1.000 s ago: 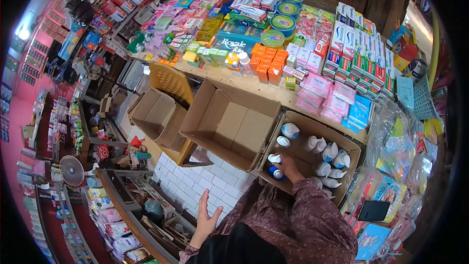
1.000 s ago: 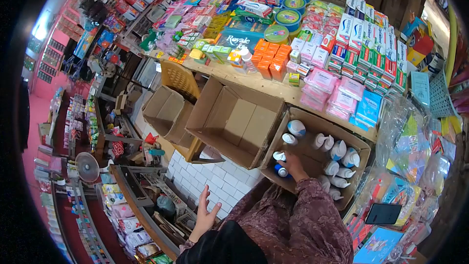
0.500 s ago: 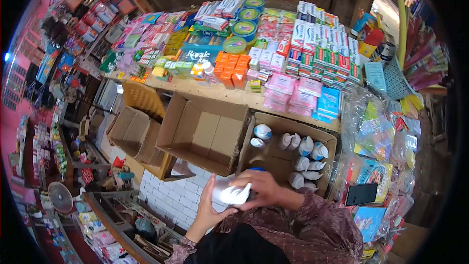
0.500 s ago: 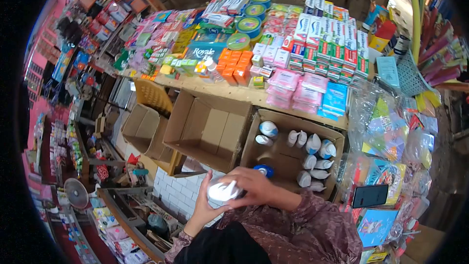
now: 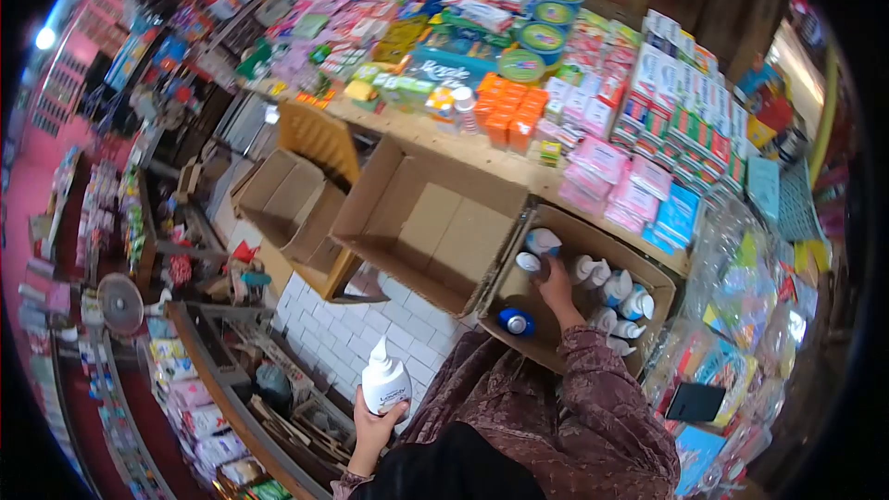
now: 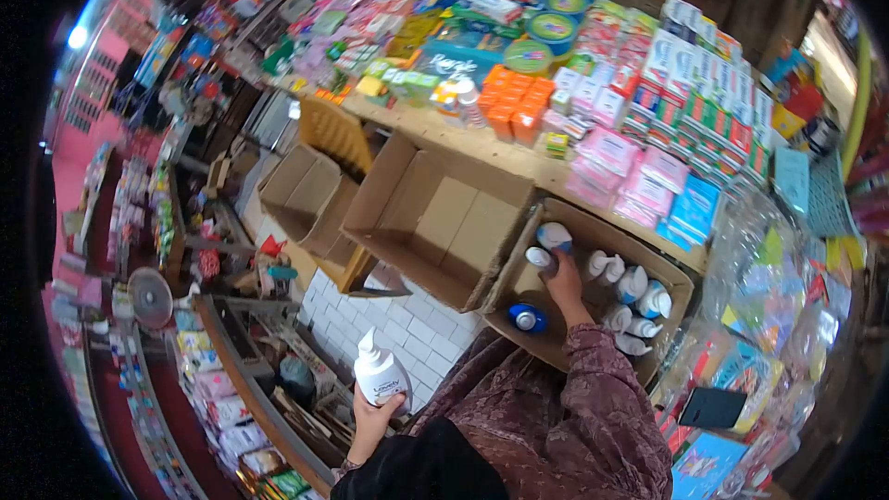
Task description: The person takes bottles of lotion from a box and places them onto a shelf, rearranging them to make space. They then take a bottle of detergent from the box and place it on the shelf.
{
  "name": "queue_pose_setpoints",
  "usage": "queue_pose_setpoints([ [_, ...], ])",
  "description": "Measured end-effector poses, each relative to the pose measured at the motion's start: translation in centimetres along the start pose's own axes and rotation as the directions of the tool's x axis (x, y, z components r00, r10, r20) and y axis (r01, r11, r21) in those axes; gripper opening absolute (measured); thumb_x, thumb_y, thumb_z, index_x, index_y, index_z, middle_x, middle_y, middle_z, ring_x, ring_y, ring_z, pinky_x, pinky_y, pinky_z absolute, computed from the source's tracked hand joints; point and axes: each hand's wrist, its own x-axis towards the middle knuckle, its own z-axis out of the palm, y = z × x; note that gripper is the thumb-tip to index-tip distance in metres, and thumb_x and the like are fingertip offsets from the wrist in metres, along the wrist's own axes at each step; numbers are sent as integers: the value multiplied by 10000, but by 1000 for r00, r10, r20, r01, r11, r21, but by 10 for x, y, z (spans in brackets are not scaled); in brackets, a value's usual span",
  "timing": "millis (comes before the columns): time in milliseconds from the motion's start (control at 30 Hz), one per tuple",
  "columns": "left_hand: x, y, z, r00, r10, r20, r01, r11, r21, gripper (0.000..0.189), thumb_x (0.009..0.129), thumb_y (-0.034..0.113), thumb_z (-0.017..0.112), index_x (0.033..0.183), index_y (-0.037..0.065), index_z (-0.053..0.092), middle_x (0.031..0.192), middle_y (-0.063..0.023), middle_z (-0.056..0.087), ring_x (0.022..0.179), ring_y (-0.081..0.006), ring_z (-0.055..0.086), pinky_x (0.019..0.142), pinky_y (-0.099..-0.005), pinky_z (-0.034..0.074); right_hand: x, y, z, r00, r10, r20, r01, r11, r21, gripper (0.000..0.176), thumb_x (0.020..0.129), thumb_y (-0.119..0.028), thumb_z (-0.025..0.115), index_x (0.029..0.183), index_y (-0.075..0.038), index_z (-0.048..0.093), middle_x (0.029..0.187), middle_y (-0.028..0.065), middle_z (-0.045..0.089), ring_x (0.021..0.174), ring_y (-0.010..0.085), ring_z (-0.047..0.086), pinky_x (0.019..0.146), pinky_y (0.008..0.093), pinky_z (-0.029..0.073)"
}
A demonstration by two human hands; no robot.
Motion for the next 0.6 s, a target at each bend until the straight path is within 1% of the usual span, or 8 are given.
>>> queue_pose_setpoints([
  [33, -4, -1, -3, 999, -8, -32, 7, 1000, -22, 563, 675, 91, 824, 1097, -4, 463, 965, -71, 594, 886, -141, 599, 768, -276, 492, 2, 6, 11, 999, -10, 45, 12, 999, -35, 506, 713, -153, 711, 1186, -121, 532, 1129, 159, 562, 1063, 363, 533, 881, 418, 452],
  [67, -9, -3, -6, 998, -15, -65, 12, 999, -45, 560, 677, 94, 823, 1094, -2, 462, 972, -70, 591, 896, -138, 594, 776, -278, 489, 6, 10, 23, 996, -85, 1, 85, 996, 24, 457, 708, -125, 693, 1144, -135, 556, 1115, 144, 574, 1046, 354, 544, 866, 423, 455],
  [167, -22, -6, -16, 989, -59, -137, 50, 997, -66, 549, 683, 93, 818, 1091, 2, 462, 988, -70, 586, 917, -132, 585, 790, -282, 484, 16, 8, 43, 994, 111, -4, -111, 991, -78, 429, 694, -93, 681, 1109, -129, 577, 1092, 137, 583, 1032, 350, 550, 860, 420, 455],
  [200, -26, -7, -19, 986, -78, -149, 68, 995, -66, 544, 686, 92, 816, 1090, 4, 463, 992, -70, 585, 922, -131, 583, 793, -283, 483, 14, 7, 49, 991, 97, -95, -103, 993, -51, 391, 691, -63, 661, 1074, -105, 592, 1063, 137, 591, 1022, 347, 553, 856, 411, 453],
  [300, -36, -11, -25, 981, -76, -181, 62, 995, -81, 533, 691, 83, 811, 1088, 4, 465, 989, -67, 585, 913, -128, 584, 788, -282, 483, 7, 10, 54, 983, -28, -180, 15, 997, -75, 397, 688, -46, 661, 1076, -86, 591, 1053, 139, 591, 1017, 344, 557, 860, 399, 451],
  [400, -43, -26, -31, 978, -87, -188, 62, 989, -135, 535, 692, 69, 806, 1102, 2, 468, 984, -67, 591, 909, -128, 586, 792, -277, 482, 5, 15, 45, 987, -97, -130, 99, 995, 7, 429, 666, -34, 679, 1084, -69, 592, 1048, 144, 595, 1012, 346, 556, 872, 392, 447],
  [500, -41, -37, -35, 978, -91, -185, 54, 980, -194, 551, 692, 59, 802, 1126, 0, 468, 987, -71, 601, 907, -130, 593, 790, -271, 484, -6, 13, 18, 976, -171, -133, 175, 984, 23, 453, 665, -44, 725, 1098, -66, 594, 1042, 136, 616, 990, 303, 589, 862, 363, 460],
  [600, -35, -53, -42, 981, -74, -178, 32, 972, -233, 568, 692, 45, 795, 1153, 0, 466, 989, -79, 616, 891, -142, 612, 773, -272, 498, -20, -1, -20, 995, -81, -54, 95, 934, 344, 476, 676, -56, 762, 1119, -46, 589, 1038, 107, 637, 961, 216, 613, 825, 315, 477],
])
